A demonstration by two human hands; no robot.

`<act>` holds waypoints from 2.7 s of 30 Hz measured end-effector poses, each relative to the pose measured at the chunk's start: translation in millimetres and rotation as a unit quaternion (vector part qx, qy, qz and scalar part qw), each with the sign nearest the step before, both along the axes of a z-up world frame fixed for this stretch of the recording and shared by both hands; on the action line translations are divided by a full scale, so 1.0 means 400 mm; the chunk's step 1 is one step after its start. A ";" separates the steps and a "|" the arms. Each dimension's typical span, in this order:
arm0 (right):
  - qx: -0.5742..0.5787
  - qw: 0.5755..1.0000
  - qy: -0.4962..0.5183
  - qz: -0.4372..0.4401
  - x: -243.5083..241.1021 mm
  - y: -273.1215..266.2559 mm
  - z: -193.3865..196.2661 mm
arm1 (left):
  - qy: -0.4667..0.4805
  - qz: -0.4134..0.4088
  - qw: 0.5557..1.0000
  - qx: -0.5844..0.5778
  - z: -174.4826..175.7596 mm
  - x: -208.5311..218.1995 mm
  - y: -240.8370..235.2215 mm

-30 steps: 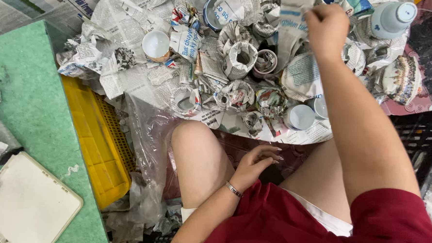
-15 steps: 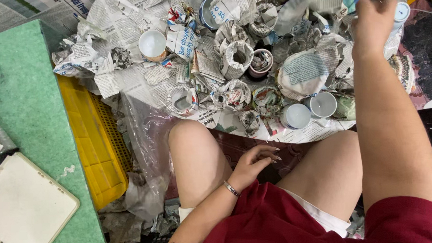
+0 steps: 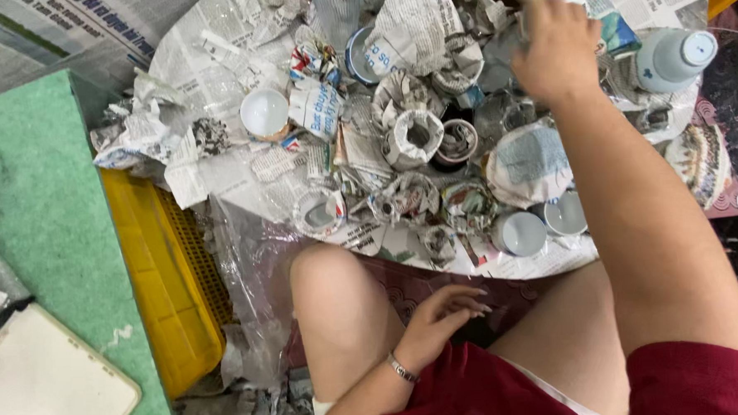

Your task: The person sits cross-legged and wraps small ceramic items, including cups and bowls, with newspaper. They fold the paper around each item and place the wrapped pieces into a pile on the table.

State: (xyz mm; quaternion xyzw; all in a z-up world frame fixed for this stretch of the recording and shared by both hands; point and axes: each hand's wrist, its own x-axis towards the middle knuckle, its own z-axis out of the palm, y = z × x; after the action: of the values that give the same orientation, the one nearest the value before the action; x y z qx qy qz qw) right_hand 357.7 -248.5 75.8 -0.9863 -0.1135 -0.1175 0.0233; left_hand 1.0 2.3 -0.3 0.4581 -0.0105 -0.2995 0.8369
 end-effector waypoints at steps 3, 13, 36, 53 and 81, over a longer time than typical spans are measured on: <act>0.059 0.993 -0.040 -0.090 0.070 -0.062 -0.018 | 0.024 0.014 0.999 -0.022 -0.004 0.013 0.016; -0.019 0.974 0.113 -0.195 0.208 -0.214 -0.088 | 0.086 0.045 0.990 -0.100 0.010 0.072 0.046; -0.079 0.970 0.191 -0.130 0.125 -0.367 -0.129 | 0.100 0.042 0.989 -0.103 0.011 0.068 0.028; 0.077 0.978 -0.031 0.192 -0.292 0.074 0.095 | 0.034 0.005 0.996 -0.083 -0.036 0.032 0.014; 0.373 0.925 -0.028 0.063 -0.624 0.190 0.079 | -0.167 0.184 0.966 -0.069 -0.034 -0.007 0.013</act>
State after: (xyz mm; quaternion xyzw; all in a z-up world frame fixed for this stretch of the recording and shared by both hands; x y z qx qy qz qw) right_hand 108.3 -172.6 107.3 -0.8934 -0.1239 -0.1769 0.3938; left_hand -1.9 7.4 -14.1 0.4373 -0.0863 -0.0586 0.8933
